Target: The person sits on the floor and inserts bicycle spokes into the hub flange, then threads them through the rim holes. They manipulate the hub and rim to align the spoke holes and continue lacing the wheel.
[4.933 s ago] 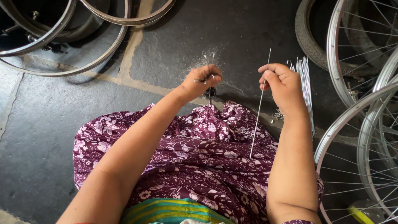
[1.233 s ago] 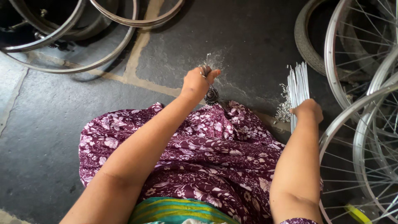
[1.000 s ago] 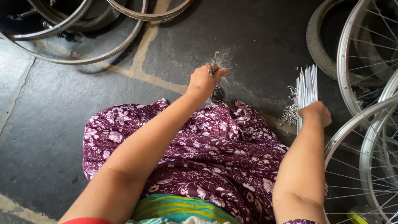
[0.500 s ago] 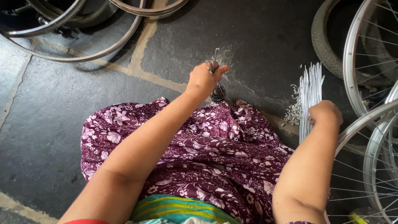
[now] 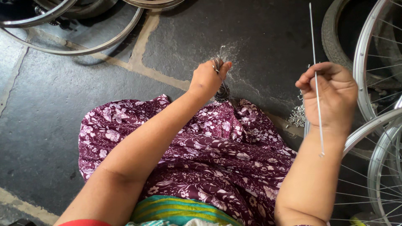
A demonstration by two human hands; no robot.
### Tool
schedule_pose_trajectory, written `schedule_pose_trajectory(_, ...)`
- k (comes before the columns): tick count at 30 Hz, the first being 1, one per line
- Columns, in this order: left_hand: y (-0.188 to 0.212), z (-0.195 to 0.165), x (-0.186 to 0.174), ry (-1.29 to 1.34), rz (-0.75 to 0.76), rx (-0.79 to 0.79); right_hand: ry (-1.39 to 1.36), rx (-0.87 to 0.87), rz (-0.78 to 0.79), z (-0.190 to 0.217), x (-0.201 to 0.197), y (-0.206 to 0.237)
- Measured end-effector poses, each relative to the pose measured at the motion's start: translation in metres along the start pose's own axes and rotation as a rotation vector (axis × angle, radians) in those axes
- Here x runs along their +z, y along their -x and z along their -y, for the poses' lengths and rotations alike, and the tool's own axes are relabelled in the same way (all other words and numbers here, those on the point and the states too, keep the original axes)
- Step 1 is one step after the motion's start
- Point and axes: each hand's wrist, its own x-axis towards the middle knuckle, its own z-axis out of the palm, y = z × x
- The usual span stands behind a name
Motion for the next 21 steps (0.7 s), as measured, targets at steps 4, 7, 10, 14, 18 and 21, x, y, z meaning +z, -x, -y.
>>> schedule_pose_trajectory(4,0.003,0.001,0.004,-0.003,-0.034,0.019,0.144,-0.077,0.020,-0.014,0.040,-0.001)
schedule_pose_trajectory(7,0.003,0.001,0.006,0.012,-0.049,0.006,0.601,-0.051,-0.051,-0.018,0.056,0.002)
schedule_pose_trajectory(10,0.002,-0.001,0.006,0.001,-0.072,0.020,0.869,-0.034,0.078,-0.021,0.067,0.009)
schedule_pose_trajectory(14,0.002,-0.001,0.007,-0.014,-0.025,-0.019,1.016,-0.139,0.213,-0.035,0.082,0.007)
schedule_pose_trajectory(18,0.003,0.000,0.010,-0.034,-0.073,0.040,1.084,-0.169,0.246,-0.043,0.090,0.008)
schedule_pose_trajectory(21,0.002,0.002,0.012,-0.049,-0.087,0.073,1.048,-0.188,0.270,-0.044,0.093,0.010)
